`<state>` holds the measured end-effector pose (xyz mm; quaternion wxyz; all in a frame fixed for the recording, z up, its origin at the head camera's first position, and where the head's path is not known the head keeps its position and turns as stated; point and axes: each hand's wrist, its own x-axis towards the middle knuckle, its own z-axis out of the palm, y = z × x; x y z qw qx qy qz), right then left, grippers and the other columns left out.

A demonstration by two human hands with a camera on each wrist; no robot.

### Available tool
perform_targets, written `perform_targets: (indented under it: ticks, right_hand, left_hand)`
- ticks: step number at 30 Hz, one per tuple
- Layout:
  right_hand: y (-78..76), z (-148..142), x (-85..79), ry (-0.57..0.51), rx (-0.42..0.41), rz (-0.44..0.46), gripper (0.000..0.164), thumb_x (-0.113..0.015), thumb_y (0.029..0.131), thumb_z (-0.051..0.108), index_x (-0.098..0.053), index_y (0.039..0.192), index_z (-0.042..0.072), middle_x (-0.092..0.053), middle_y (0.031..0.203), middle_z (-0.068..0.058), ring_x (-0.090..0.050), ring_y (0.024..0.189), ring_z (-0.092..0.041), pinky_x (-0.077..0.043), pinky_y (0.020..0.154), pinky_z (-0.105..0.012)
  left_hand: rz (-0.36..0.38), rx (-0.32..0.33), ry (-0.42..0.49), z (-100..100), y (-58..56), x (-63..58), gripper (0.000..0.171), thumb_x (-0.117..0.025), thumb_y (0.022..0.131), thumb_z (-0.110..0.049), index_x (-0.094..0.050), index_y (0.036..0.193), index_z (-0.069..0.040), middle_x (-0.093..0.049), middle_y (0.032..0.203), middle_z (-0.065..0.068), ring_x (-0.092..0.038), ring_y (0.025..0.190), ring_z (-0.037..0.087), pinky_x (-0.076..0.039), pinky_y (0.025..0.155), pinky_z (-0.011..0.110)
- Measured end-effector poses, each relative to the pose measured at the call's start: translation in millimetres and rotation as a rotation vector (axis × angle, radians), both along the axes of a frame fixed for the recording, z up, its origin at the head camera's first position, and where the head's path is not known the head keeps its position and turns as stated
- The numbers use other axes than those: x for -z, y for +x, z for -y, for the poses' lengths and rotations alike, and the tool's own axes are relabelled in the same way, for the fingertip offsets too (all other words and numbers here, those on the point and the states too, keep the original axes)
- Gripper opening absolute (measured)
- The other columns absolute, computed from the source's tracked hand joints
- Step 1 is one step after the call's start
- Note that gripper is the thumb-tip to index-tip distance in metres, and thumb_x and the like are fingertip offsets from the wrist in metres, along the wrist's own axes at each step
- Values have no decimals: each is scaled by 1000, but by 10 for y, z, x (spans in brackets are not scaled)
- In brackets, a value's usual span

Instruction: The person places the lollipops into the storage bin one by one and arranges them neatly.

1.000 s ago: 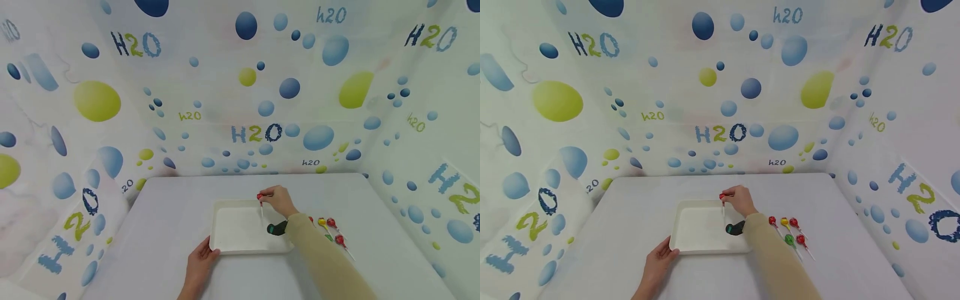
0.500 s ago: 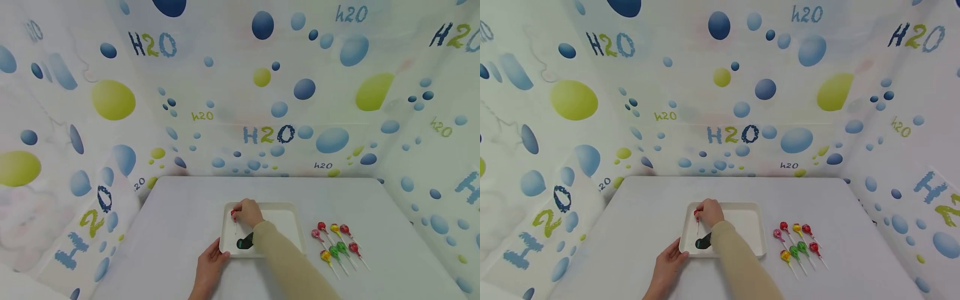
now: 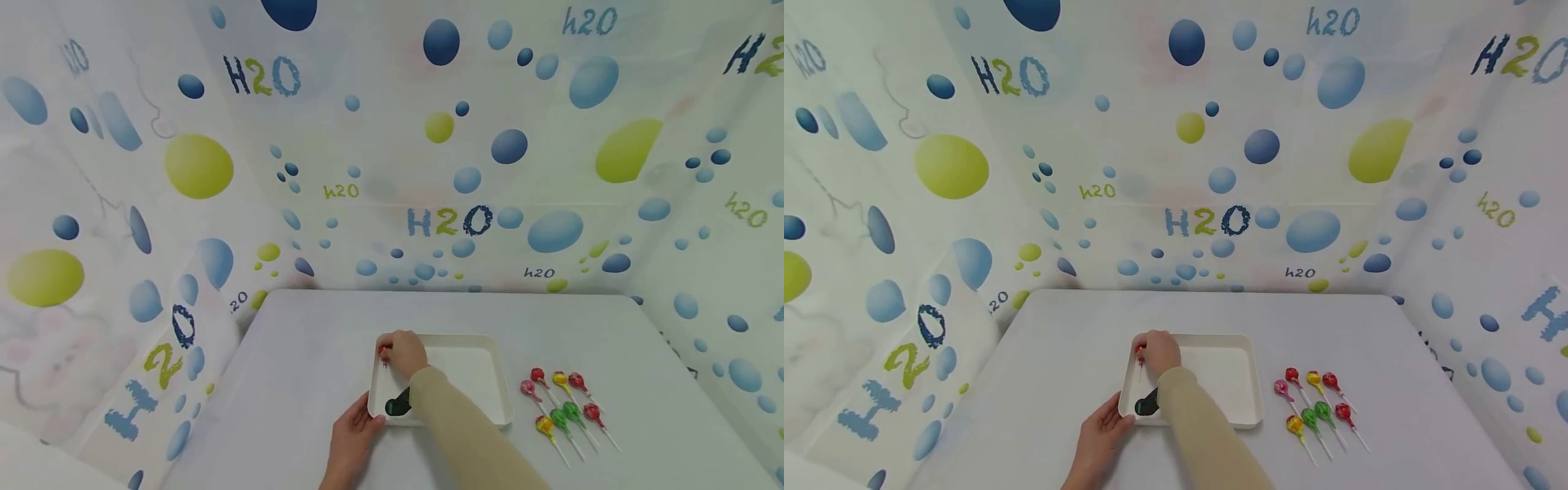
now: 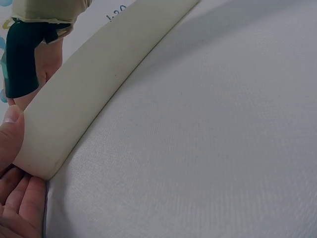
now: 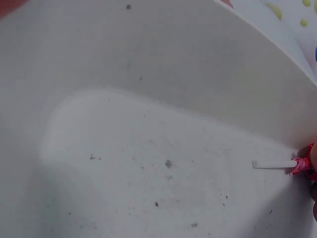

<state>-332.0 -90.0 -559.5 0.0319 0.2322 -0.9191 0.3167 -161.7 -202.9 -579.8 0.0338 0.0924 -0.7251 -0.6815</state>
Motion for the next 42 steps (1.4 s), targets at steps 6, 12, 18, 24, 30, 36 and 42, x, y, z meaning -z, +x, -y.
perform_targets:
  ticks: [6, 12, 18, 24, 30, 36, 42]
  right_hand:
    - [-8, -16, -11, 4, -11, -13, 8, -81, 86, 16, -79, 88, 23, -76, 86, 9, -69, 88, -14, -62, 88, -34]
    - [13, -53, -24, -14, -20, -10, 7, -81, 86, 17, -79, 90, 23, -77, 87, 9, -69, 88, -13, -62, 87, -34]
    - [43, -320, -152, -64, 8, 92, 23, -78, 91, 14, -80, 113, 11, -79, 110, -6, -72, 108, -25, -63, 96, -42]
    - [4, -900, -358, -167, -17, 214, 31, -75, 94, 14, -74, 124, 6, -76, 120, -10, -72, 110, -25, -64, 94, -38]
    - [-3, -1811, -506, -299, 13, 323, 34, -71, 97, 13, -70, 130, 5, -73, 127, -12, -71, 116, -26, -63, 98, -39]
    - [19, -2756, -633, -267, 131, 335, 37, -71, 97, 21, -69, 132, 10, -70, 133, -14, -69, 121, -29, -60, 103, -44]
    - [138, -3523, -547, -218, 229, 329, 38, -66, 100, 14, -65, 136, 2, -66, 135, -22, -68, 121, -35, -57, 106, -50]
  left_hand:
    - [-23, -6, -8, -24, 10, -42, 65, -73, 93, -1, -41, 146, 18, -46, 149, 37, -49, 140, 45, -55, 108, 30]
    - [2, -18, -12, -24, 12, -33, 66, -74, 93, -3, -42, 146, 17, -46, 150, 36, -49, 140, 45, -55, 107, 31]
    - [37, -9, -34, -79, -36, -28, 68, -75, 93, -7, -41, 148, 15, -45, 151, 36, -48, 141, 46, -56, 105, 32]
    - [47, -41, -57, -89, -9, -26, 68, -76, 92, -7, -43, 147, 15, -47, 149, 36, -50, 139, 45, -58, 102, 28]
    - [68, -65, -89, -77, -10, -21, 69, -78, 91, -9, -44, 147, 14, -49, 147, 37, -50, 138, 46, -59, 101, 27]
    - [121, -71, -129, -42, -59, -4, 73, -79, 91, -16, -43, 149, 12, -48, 148, 36, -50, 139, 46, -59, 100, 27]
    - [175, -62, -146, -60, -85, -27, 74, -77, 93, -20, -41, 151, 9, -46, 150, 34, -48, 140, 46, -60, 97, 24]
